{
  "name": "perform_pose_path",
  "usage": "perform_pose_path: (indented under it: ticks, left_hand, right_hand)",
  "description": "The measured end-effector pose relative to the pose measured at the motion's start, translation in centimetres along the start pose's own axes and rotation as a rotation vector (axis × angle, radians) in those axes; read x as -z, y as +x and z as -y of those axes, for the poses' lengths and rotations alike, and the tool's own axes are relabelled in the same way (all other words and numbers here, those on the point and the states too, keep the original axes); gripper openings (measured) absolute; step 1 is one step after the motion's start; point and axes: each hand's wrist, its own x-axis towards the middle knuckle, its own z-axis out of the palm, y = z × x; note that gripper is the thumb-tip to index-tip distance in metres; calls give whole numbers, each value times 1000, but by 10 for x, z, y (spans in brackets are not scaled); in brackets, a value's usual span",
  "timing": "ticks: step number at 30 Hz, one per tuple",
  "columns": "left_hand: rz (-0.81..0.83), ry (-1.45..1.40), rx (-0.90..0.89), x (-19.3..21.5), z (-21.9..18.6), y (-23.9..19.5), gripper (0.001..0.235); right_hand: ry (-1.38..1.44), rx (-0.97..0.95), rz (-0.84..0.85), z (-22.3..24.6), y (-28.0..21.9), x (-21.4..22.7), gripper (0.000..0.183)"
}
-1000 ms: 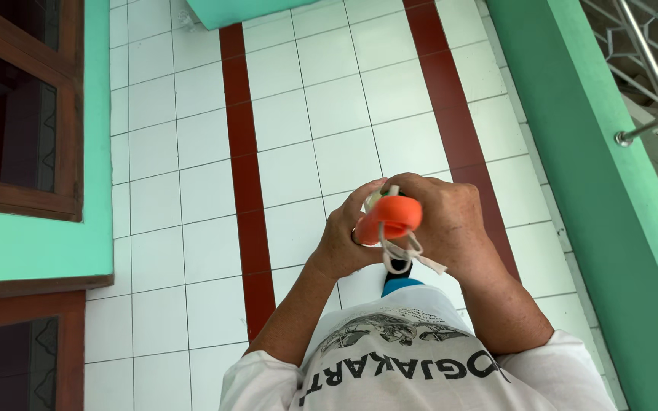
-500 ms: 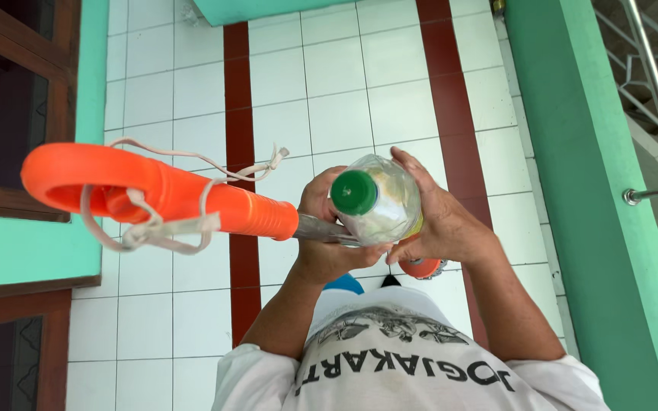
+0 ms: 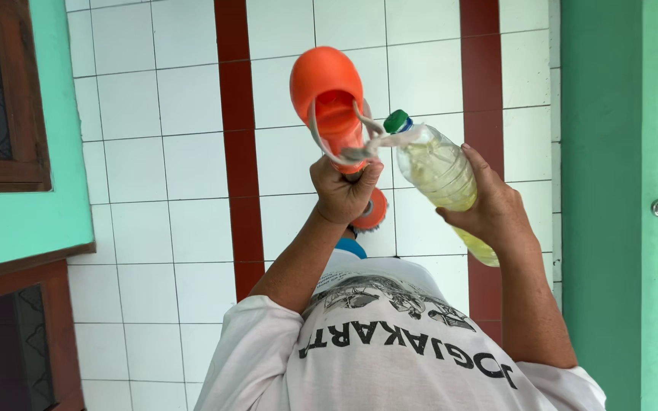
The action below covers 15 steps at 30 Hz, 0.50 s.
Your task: The person mops a tiled floor using a spin mop, periodically applying cleaning liquid from a bottle and scrubbing specific spots near a staircase.
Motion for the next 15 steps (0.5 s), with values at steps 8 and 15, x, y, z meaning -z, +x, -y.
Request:
perform_pose_path:
  ticks: [8,15]
  left_hand:
    - [5,71,15,66,31,55,19]
    - [-30,28,-51,87,93,55,24]
  right_hand:
    - [-183,-228,156,11,81,-51,116]
    - [-366,-169,220,44,167,-76,114]
